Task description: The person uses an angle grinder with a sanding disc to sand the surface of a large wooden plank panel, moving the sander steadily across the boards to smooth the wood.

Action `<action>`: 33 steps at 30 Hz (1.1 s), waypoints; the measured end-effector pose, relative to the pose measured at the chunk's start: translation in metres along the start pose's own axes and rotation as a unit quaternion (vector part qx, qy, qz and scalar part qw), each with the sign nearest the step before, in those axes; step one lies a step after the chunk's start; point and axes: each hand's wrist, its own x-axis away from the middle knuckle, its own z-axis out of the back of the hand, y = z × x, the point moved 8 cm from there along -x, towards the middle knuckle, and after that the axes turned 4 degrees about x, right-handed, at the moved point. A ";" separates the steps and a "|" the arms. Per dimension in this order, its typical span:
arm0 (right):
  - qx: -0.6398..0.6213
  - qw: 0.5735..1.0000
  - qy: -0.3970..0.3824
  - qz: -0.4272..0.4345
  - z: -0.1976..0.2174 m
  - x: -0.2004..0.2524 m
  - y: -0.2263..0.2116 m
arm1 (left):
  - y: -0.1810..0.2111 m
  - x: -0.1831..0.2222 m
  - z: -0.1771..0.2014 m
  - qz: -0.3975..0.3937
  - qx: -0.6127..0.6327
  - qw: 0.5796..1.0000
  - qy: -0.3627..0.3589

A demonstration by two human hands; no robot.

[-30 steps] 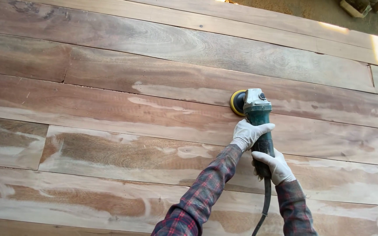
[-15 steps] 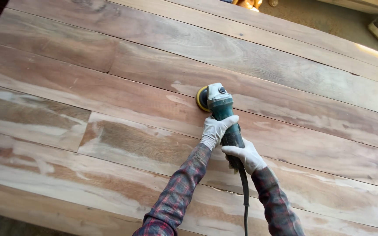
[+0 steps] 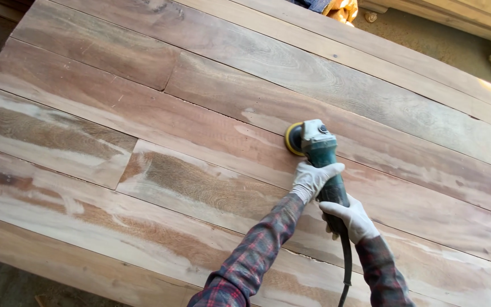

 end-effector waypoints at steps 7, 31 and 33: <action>-0.051 0.996 0.066 -0.032 0.092 0.019 0.076 | -0.064 0.011 -0.101 0.060 -0.016 0.996 -0.071; -0.050 0.995 -0.067 0.049 -0.071 -0.052 -0.058 | 0.053 -0.051 0.069 -0.021 -0.086 0.995 0.056; -0.039 0.994 -0.083 0.058 -0.089 -0.051 -0.071 | 0.065 -0.047 0.082 -0.022 0.006 0.999 0.041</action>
